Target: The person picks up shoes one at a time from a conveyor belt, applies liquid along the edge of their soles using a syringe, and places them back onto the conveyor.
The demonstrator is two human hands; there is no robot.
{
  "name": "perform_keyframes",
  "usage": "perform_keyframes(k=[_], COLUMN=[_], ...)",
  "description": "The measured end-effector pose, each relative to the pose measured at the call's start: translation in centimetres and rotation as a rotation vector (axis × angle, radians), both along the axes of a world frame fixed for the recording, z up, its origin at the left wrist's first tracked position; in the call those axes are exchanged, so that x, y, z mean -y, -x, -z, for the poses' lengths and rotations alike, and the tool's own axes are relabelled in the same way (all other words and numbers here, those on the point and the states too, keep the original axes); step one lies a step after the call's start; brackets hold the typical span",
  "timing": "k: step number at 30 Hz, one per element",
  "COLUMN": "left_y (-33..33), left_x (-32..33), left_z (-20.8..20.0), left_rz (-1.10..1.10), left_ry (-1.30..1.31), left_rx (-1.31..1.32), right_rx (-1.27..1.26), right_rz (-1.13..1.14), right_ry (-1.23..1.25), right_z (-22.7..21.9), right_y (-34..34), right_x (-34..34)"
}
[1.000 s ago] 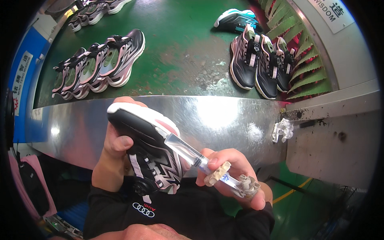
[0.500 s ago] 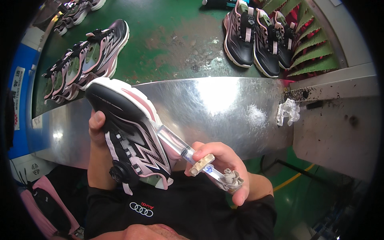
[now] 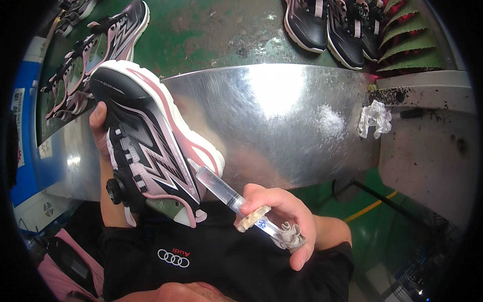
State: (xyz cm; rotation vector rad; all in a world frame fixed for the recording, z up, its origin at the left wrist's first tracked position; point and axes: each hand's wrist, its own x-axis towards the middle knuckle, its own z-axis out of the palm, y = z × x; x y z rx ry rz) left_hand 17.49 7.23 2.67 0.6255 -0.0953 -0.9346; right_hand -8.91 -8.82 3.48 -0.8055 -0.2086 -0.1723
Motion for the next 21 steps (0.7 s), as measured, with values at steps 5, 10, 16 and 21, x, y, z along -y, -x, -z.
perform_keyframes(k=[5,10,16,21], left_y=[-0.4,-0.7,-0.7,-0.9], left_x=[-0.1,-0.1,0.3,0.6], left_z=[0.5,0.7,0.7,0.8], left_rz=[-0.048,-0.066,-0.101,-0.140], left_ry=[-0.043,-0.150,-0.179,-0.194], left_rx=[-0.008,-0.014,-0.034,-0.041], right_rx=[-0.008,-0.020,-0.029,-0.008], right_rz=[0.007,0.030,0.057,0.067], right_ry=[-0.004,0.000,0.085,0.092], right_z=[0.2,0.8,1.9,2.9], right_y=[1.0,1.9,2.7,2.8], right_x=[-0.4,-0.4,-0.3,0.0])
